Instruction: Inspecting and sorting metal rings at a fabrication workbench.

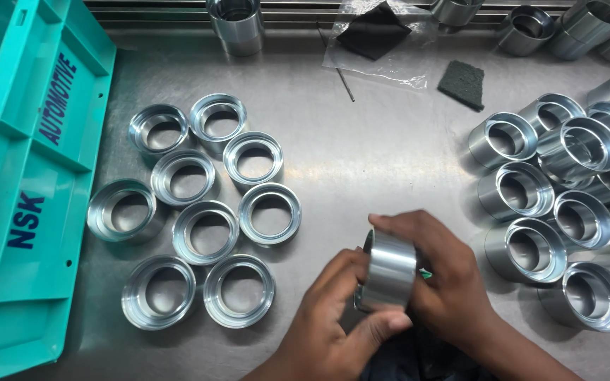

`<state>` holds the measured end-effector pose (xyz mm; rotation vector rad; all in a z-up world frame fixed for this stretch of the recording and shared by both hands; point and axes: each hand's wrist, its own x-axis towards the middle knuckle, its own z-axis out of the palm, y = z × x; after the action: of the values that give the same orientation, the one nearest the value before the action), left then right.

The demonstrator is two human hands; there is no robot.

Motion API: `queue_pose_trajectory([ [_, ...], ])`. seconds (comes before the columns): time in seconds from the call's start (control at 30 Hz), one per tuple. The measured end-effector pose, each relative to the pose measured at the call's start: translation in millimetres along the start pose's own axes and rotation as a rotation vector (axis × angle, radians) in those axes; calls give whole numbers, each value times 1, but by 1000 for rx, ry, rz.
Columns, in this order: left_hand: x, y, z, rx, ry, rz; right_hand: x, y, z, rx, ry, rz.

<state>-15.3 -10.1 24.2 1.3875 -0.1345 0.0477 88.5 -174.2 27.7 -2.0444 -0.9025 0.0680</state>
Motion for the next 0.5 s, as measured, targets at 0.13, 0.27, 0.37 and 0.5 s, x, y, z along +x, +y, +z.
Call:
queue_pose_trajectory([
  [0.13, 9, -12, -14, -494, 131, -371, 8, 13, 3, 618, -329, 718],
  [0.27, 12, -25, -26, -840, 356, -484, 2, 22, 1, 1016, -309, 803],
  [0.37, 13, -19, -26, -877, 382, -491, 3, 15, 1, 1029, -275, 755],
  [0.5, 13, -18, -26, -867, 386, -504, -2, 15, 2, 872, -164, 730],
])
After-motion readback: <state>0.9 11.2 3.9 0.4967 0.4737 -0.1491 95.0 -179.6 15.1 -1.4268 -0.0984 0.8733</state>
